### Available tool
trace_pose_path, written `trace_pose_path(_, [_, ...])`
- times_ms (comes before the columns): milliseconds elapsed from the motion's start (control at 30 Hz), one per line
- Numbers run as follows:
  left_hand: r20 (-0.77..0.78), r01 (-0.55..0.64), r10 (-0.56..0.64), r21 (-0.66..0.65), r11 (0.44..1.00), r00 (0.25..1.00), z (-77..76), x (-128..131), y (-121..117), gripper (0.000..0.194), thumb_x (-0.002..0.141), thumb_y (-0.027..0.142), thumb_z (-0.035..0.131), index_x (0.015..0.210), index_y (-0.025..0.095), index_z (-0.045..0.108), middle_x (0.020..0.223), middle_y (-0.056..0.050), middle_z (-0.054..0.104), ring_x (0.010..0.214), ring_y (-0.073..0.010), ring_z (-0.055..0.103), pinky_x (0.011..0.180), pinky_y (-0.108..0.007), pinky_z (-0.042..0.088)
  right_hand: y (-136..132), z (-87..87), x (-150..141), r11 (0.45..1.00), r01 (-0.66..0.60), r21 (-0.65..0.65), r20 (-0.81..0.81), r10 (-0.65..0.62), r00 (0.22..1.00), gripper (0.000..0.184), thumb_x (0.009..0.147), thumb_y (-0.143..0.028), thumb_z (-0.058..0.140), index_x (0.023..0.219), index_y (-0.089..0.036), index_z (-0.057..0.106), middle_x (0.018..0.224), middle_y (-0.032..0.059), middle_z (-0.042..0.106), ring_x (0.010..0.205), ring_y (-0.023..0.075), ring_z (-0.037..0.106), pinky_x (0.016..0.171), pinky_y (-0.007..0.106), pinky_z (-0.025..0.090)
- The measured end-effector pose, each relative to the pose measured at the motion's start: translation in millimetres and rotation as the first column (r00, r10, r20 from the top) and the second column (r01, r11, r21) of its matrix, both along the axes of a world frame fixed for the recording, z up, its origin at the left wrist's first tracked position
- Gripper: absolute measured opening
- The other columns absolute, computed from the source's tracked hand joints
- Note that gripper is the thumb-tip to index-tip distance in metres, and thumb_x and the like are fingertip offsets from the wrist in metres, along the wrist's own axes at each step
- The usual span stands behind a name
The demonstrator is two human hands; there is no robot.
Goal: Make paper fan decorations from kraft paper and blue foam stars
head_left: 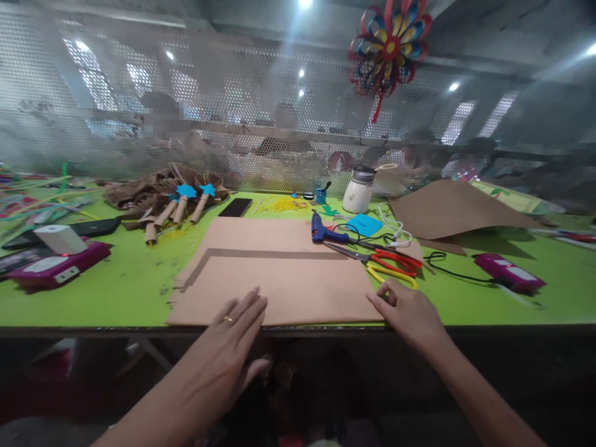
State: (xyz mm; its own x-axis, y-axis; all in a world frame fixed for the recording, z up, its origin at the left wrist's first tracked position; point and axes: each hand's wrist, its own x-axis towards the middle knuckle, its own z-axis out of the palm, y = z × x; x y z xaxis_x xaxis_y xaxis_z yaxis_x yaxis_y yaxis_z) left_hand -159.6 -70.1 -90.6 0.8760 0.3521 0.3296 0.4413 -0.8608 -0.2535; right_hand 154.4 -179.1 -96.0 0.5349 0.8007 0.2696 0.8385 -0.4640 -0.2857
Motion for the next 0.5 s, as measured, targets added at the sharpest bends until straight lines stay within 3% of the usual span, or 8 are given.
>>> trace_pose_path(100, [0.006, -0.013, 0.013, -0.043, 0.999, 1.000, 0.5, 11, -7, 0.052, 0.083, 0.038, 0.051, 0.127, 0.010, 0.045, 0.130, -0.018, 0.047, 0.125, -0.0290, 0.039, 0.101, -0.042, 0.035, -1, -1.3, 0, 1.000, 0.000, 0.007, 0.022, -0.001, 1.000, 0.024, 0.077, -0.045, 0.051, 0.070, -0.022, 0.055, 0.049, -0.0043, 0.054, 0.047, 0.0146, 0.052, 0.046, 0.024, 0.024])
trace_pose_path(300, [-0.055, -0.165, 0.160, -0.115, 0.980, 0.986, 5.1, 36, -30, 0.062, 0.080, 0.045, 0.056, 0.136, 0.033, 0.032, 0.124, -0.017, 0.047, 0.121, -0.0393, 0.038, 0.093, -0.061, 0.029, 0, 0.0, 2, 0.999, -0.009, -0.033, 0.015, 0.009, 1.000, 0.028, 0.078, -0.048, 0.050, 0.067, -0.023, 0.055, 0.052, -0.0031, 0.055, 0.049, 0.0155, 0.052, 0.046, 0.024, 0.025])
trace_pose_path(500, [-0.114, -0.185, 0.167, -0.166, 0.969, 0.979, 4.0, 39, -36, 0.066, 0.078, 0.041, 0.059, 0.137, 0.032, 0.031, 0.141, -0.011, 0.034, 0.126, -0.0438, 0.027, 0.095, -0.066, 0.023, 2, -6.4, 6, 1.000, 0.004, -0.019, -0.006, -0.004, 1.000, 0.027, 0.077, -0.047, 0.051, 0.065, -0.023, 0.055, 0.051, -0.0027, 0.055, 0.050, 0.0162, 0.053, 0.046, 0.024, 0.026])
